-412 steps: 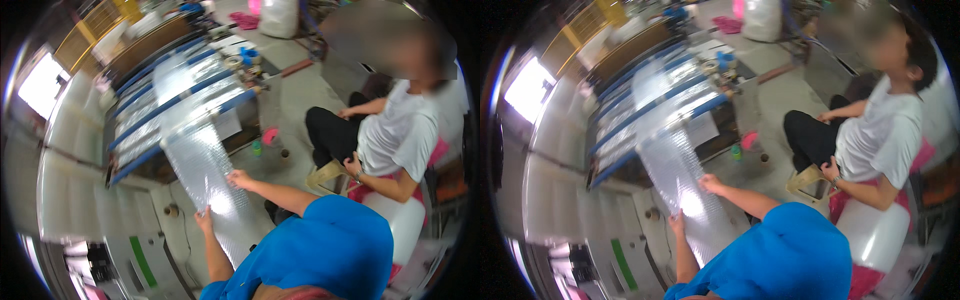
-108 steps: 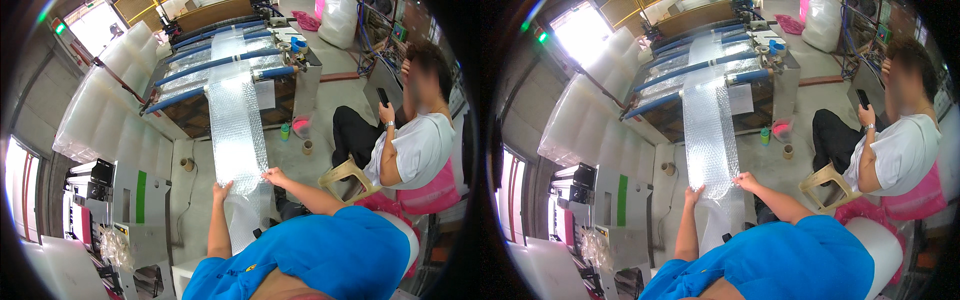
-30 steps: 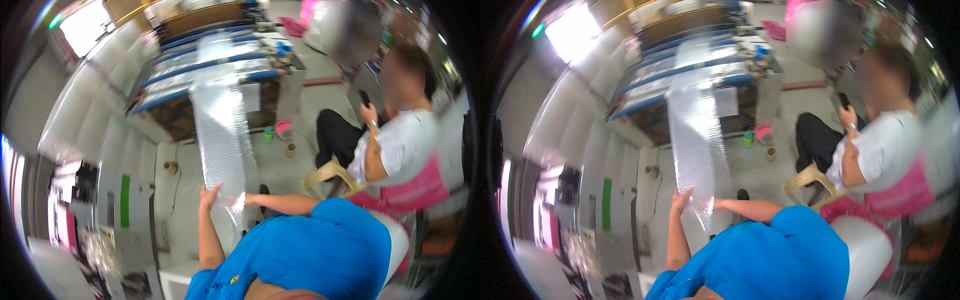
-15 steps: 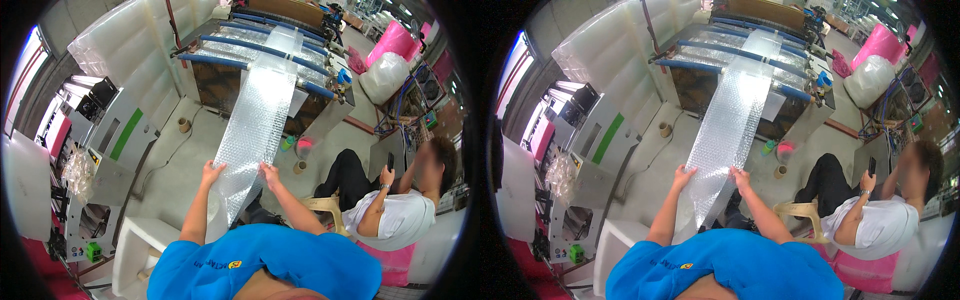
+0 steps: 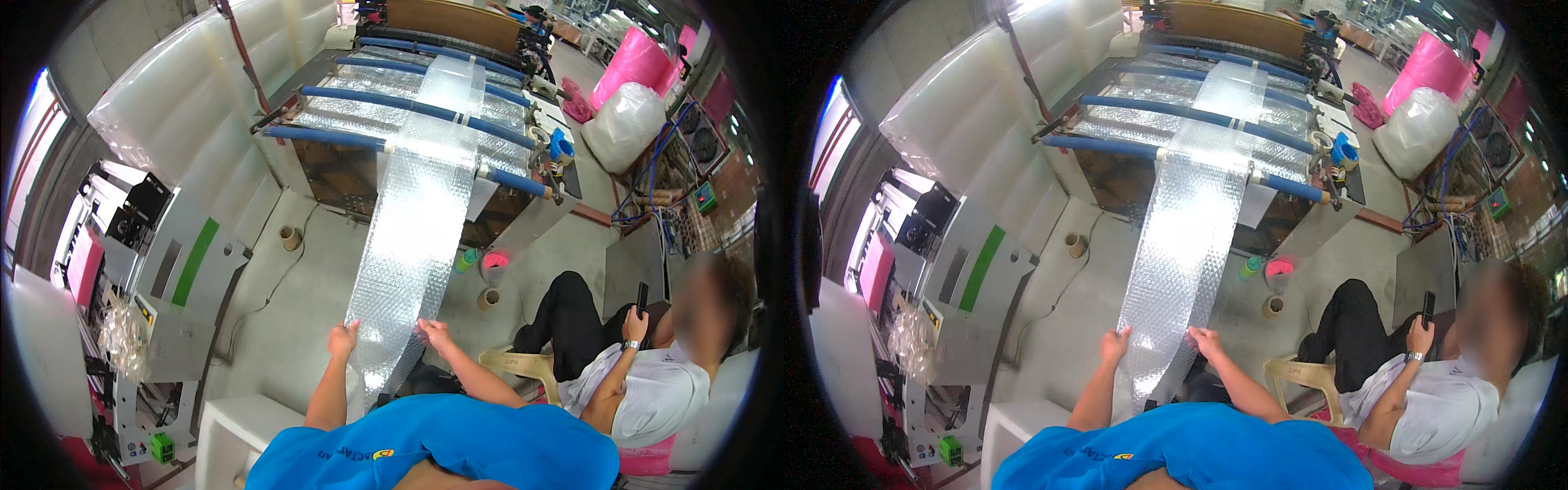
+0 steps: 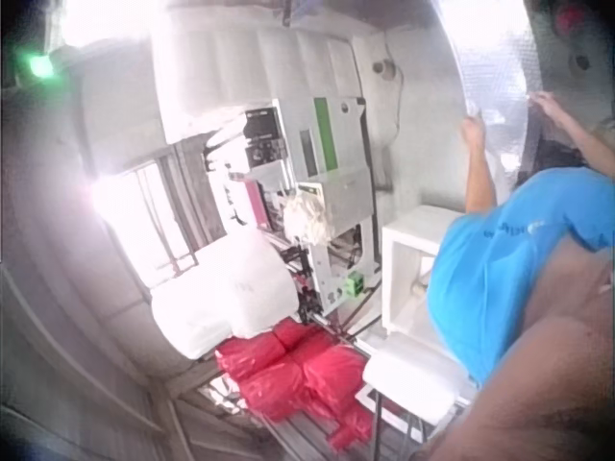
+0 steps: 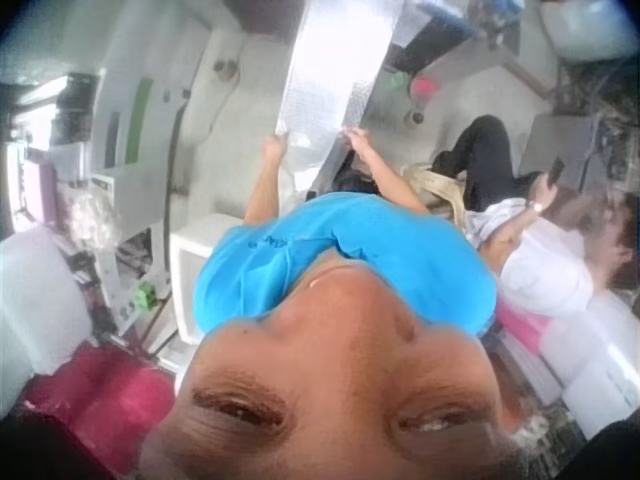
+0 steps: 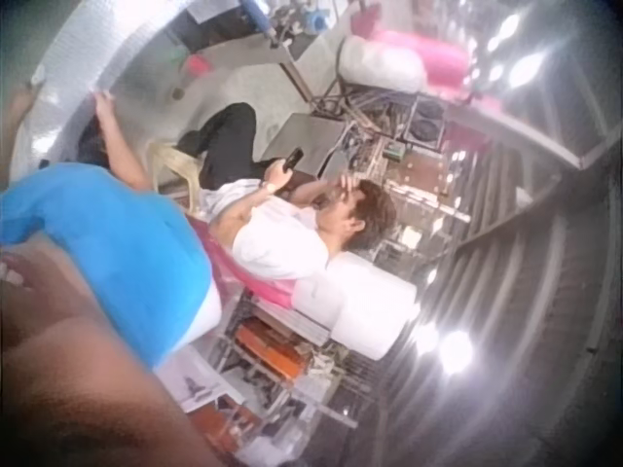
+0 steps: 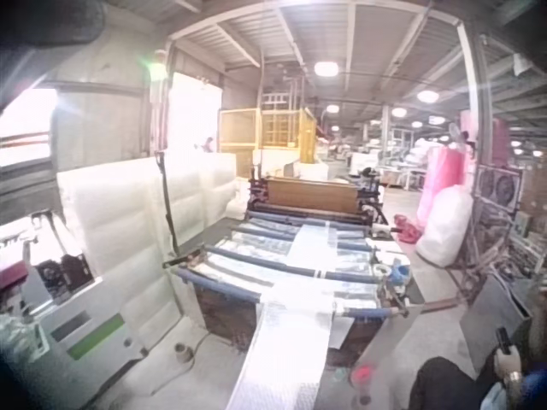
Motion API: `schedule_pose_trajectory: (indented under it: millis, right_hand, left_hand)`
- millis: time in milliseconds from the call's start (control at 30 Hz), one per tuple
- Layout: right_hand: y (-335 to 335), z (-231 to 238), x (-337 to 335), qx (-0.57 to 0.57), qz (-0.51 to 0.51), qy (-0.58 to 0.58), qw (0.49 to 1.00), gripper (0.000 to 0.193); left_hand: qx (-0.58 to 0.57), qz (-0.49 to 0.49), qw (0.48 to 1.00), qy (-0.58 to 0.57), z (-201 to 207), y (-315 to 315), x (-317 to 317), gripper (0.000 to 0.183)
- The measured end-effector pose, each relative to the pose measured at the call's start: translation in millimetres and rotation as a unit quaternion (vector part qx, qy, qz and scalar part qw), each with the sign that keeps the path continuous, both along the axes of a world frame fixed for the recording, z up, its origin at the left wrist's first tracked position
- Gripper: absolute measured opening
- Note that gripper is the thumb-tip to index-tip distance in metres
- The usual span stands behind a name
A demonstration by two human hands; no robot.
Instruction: The person handles a sheet of bubble wrap, pulling it from a roll and smoothing it out with their hands. They repeatedly adjust the bubble wrap as it feeds through a machine.
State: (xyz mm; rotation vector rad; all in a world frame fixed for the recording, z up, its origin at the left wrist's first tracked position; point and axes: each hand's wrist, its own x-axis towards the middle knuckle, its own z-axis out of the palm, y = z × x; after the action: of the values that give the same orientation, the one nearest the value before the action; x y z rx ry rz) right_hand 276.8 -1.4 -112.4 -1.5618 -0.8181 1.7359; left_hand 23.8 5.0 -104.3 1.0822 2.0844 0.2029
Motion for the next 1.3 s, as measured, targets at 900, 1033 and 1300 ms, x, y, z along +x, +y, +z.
schedule_pose_trajectory:
  millis: [900, 1033, 1300]
  right_hand:
    - [112.6, 52.2, 0.4, 0.188, -0.052, -0.394, 0.898, 0.037]
    - [54.7, -45.0, -77.2, 0.043, 0.131, 0.059, 0.989, 0.042]
    - [-0.1, 14.8, -82.8, -0.122, 0.148, 0.337, 0.922, 0.046]
  left_hand:
    - [0.144, -0.019, 0.964, -0.223, 25.9, 179.8, 62.7, 0.052]
    - [0.017, -0.029, 0.937, -0.346, 0.3, 140.1, 52.9, 0.061]
    - [-0.101, -0.033, 0.92, -0.377, 28.2, 69.9, 14.5, 0.069]
